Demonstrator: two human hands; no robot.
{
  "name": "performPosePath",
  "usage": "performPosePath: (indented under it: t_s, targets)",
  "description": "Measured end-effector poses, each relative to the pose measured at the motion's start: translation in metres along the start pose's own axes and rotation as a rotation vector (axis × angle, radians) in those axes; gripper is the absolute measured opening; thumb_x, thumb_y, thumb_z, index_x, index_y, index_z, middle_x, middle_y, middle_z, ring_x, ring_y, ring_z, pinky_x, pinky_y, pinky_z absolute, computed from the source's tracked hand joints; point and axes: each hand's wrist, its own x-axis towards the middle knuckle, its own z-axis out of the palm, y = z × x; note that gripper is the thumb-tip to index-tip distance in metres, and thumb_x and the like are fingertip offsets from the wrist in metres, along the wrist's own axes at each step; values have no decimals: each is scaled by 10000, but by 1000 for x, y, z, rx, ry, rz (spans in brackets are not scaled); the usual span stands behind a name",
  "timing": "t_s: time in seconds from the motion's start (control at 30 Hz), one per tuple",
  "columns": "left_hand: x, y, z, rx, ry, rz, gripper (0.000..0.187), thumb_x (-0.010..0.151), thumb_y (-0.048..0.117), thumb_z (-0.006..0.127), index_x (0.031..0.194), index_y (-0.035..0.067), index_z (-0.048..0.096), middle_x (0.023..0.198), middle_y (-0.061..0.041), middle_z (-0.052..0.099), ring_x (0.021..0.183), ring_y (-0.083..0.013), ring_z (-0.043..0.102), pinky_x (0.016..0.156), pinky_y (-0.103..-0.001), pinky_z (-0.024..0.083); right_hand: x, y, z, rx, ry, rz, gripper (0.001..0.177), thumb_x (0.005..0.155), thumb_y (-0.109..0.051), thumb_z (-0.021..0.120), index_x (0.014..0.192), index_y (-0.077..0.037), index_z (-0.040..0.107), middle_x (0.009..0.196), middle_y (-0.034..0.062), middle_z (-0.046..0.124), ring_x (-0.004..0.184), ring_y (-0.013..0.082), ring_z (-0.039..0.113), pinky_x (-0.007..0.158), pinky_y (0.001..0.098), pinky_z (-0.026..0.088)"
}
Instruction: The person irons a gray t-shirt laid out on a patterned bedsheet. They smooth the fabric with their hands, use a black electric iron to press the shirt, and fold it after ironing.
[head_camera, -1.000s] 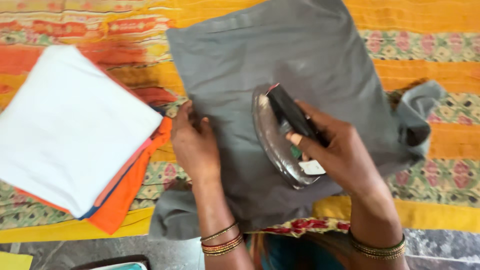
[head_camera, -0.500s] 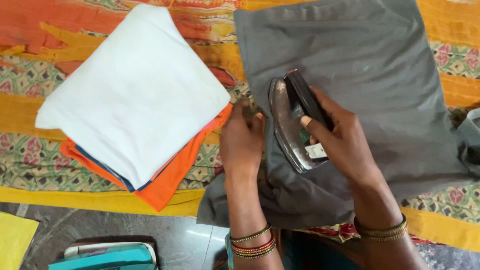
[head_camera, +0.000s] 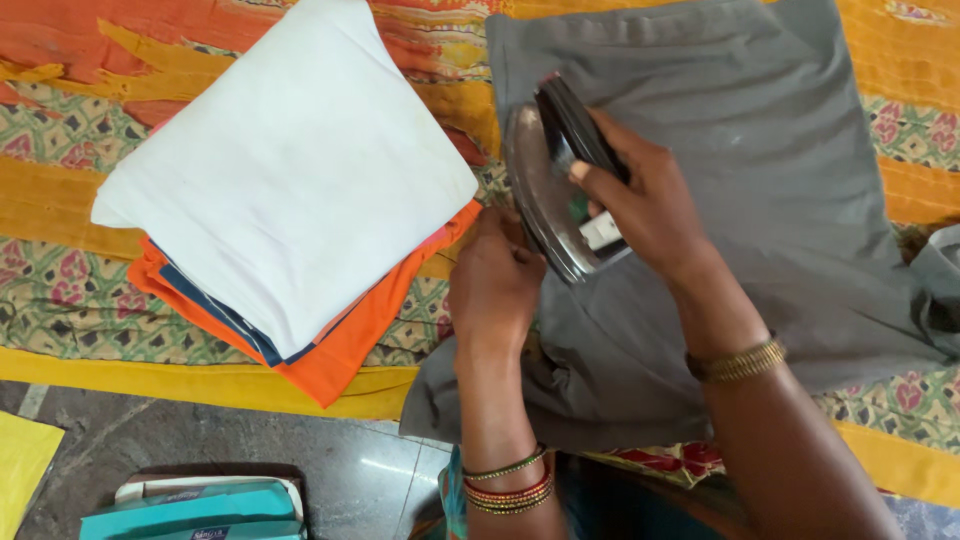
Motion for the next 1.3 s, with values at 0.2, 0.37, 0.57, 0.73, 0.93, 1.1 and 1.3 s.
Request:
performPosePath:
  t_s: [0.2, 0.37, 0.57, 0.73, 0.93, 1.1, 1.3]
  targets:
    - [-2, -2, -3, -67, -60, -94, 334, 797, 41, 681, 1116, 43, 583, 837, -175, 737, 834, -341, 742, 738, -439, 554, 10, -9, -3, -222, 0, -46, 581, 943, -121, 648, 1505, -65, 511, 854, 8, 668, 631, 75, 598, 618, 282, 516]
    - [-1, 2, -4, -104, -31, -77, 331, 830, 87, 685, 1144, 36, 595, 883, -183, 748, 856, -344, 738, 740, -431, 554, -15, -15, -9, -304, 30, -43, 547, 937, -127, 634, 1471, -62, 534, 739, 57, 616, 630, 95, 575, 598, 308, 496]
    - [0, 20, -5, -90, 99, -29, 308, 903, 94, 641, 1207, 44, 632, 944, -166, 746, 873, -347, 721, 740, -445, 539, -58, -29, -21, -336, 2, 112, 519, 929, -150, 647, 1431, -53, 556, 665, 83, 534, 626, 89, 464, 528, 321, 445]
    - [2, 26, 5, -179, 153, 189, 326, 921, -20, 536, 1230, 15, 631, 1088, -163, 723, 998, -303, 723, 849, -405, 559, -94, -39, -29, -362, 28, 232, 565, 901, -159, 659, 1439, -33, 540, 633, 102, 559, 564, 100, 463, 486, 327, 439]
    - [1, 40, 32, -205, 127, 370, 414, 1098, 122, 466, 1487, -17, 493, 1498, -224, 581, 1409, -377, 562, 1162, -413, 459, -116, -29, -43, -413, 165, 269, 611, 892, -136, 685, 1475, -39, 530, 648, 161, 597, 539, 119, 492, 492, 339, 458]
    - [-9, 61, 59, -406, -46, 288, 599, 1124, 296, 402, 1607, -25, 251, 1660, -227, 325, 1571, -392, 271, 1246, -439, 293, -98, -6, -59, -475, 282, 154, 574, 932, -95, 658, 1484, -13, 523, 753, 190, 645, 546, 139, 568, 516, 345, 462]
    - [1, 46, 88, 120, -64, 288, 530, 1072, 214, 450, 1554, 14, 359, 1649, -191, 354, 1577, -359, 209, 1263, -492, 182, -66, 13, -65, -412, 295, 15, 554, 936, -73, 666, 1471, 1, 539, 802, 216, 636, 597, 164, 558, 567, 334, 480]
